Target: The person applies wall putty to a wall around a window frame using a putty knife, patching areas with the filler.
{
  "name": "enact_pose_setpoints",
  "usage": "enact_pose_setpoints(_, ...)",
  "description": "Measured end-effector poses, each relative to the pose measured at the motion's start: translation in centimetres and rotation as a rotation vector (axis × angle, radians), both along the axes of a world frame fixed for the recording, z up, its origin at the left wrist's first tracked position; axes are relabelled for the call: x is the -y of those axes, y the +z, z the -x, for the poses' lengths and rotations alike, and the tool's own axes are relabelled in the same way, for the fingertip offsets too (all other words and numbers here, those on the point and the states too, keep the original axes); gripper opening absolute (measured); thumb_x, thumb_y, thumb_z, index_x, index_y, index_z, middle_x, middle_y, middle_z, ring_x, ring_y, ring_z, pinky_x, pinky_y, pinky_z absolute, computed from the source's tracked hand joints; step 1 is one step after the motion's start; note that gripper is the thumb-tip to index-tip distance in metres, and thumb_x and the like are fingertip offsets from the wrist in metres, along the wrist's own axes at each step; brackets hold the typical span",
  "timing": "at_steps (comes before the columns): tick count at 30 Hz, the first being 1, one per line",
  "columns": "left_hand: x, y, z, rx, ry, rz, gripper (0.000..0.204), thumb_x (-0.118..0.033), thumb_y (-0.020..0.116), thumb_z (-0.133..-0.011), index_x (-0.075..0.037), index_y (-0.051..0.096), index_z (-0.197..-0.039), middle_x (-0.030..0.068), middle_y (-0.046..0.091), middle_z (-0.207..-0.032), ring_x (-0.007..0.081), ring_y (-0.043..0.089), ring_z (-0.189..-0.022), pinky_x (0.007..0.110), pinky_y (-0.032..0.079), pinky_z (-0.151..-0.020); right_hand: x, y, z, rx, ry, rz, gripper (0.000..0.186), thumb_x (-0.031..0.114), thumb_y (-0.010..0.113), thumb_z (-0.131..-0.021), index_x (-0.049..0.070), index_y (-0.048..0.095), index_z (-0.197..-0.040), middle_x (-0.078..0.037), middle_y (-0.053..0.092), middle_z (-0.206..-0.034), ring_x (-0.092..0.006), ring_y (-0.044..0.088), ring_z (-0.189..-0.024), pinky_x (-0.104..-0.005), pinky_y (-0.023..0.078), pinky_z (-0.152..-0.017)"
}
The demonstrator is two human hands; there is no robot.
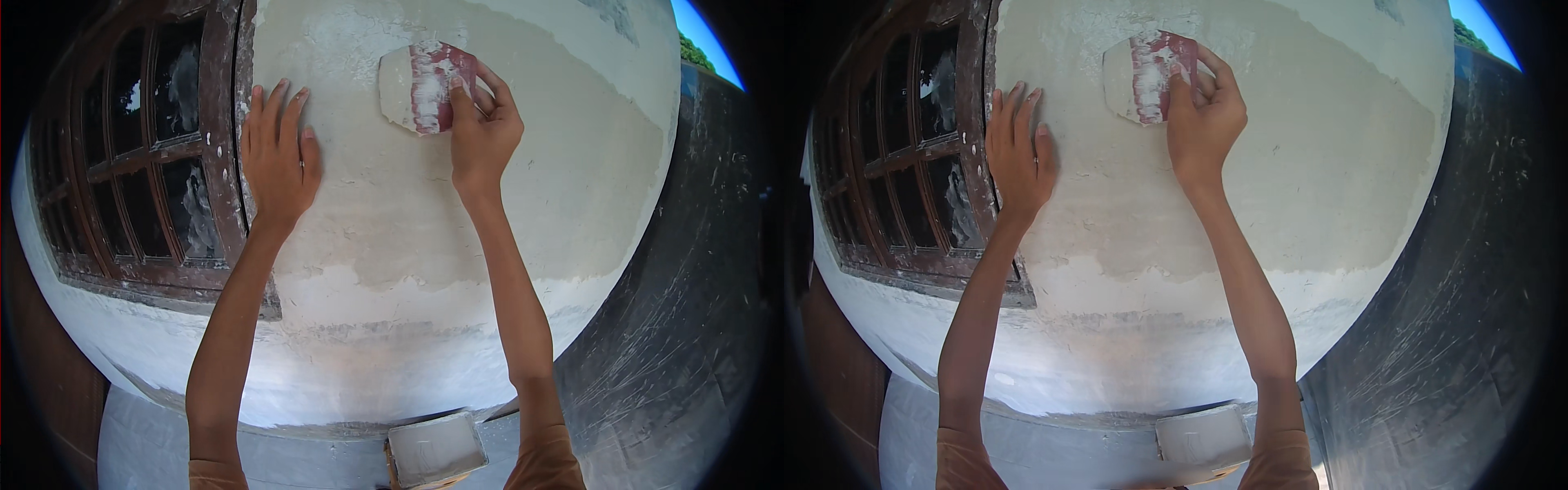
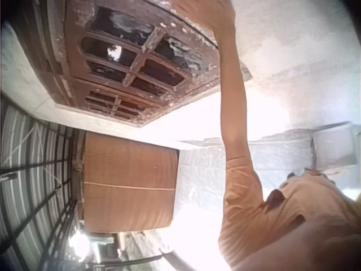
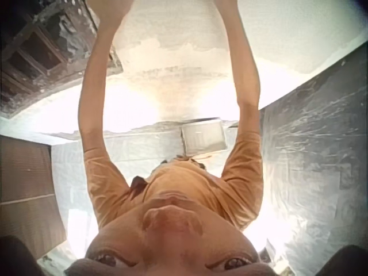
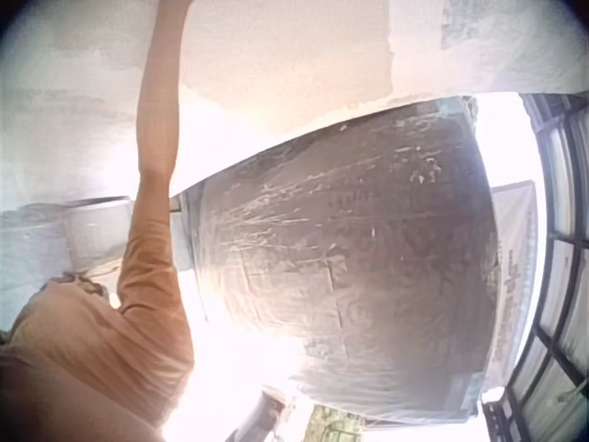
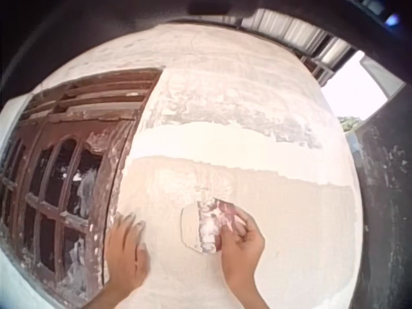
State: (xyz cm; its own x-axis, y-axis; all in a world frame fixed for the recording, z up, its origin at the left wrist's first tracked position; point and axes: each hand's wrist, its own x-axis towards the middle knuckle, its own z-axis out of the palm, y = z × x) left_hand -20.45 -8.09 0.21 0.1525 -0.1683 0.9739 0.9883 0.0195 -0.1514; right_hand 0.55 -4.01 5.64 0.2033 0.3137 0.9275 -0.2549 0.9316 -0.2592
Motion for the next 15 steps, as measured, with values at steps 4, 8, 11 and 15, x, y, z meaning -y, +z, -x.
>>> enact_pose_setpoints(4,0.5,0.0,1.2,0.002,-0.028,-0.054,0.041,-0.017,0.047,-0.093,-0.006,0.055,-0.132,0.0144,0.049,-0.141,0.0383,0.035,-0.14,0.051,0.027,-0.111,-0.2,0.8,1.7,0.081,-0.15,-0.123,0.035,0.001,0.059,-0.091,-0.008,0.054,-0.125,-0.019,0.071,-0.102,-0.0165,0.07,-0.087,-0.0237,0.055,-0.07)
enact_pose_setpoints(8,-0.6,-0.1,-0.6,0.021,-0.036,0.001,0.042,-0.017,0.048,-0.091,-0.007,0.056,-0.131,0.0144,0.049,-0.142,0.0377,0.034,-0.14,0.052,0.027,-0.111,-1.1,0.9,-5.0,-0.312,-0.204,0.101,0.034,0.001,0.058,-0.091,-0.008,0.054,-0.124,-0.017,0.071,-0.099,-0.0157,0.07,-0.081,-0.0246,0.055,-0.068)
enact_pose_setpoints(11,-0.1,0.0,-0.9,0.018,-0.049,0.001,0.041,-0.016,0.047,-0.092,-0.007,0.055,-0.132,0.0143,0.048,-0.142,0.0379,0.034,-0.14,0.051,0.027,-0.111,0.3,1.0,-3.3,-0.248,-0.097,0.078,0.034,-0.001,0.058,-0.091,-0.007,0.054,-0.124,-0.016,0.071,-0.099,-0.0134,0.068,-0.081,-0.0234,0.054,-0.068)
enact_pose_setpoints(15,0.9,-0.1,1.0,0.005,-0.059,-0.041,0.041,-0.017,0.047,-0.094,-0.007,0.054,-0.133,0.0139,0.048,-0.142,0.0378,0.034,-0.14,0.051,0.027,-0.111,1.4,0.0,2.9,-0.011,0.026,-0.012,0.034,-0.001,0.059,-0.091,-0.007,0.055,-0.124,-0.016,0.071,-0.1,-0.0115,0.067,-0.082,-0.0214,0.052,-0.068)
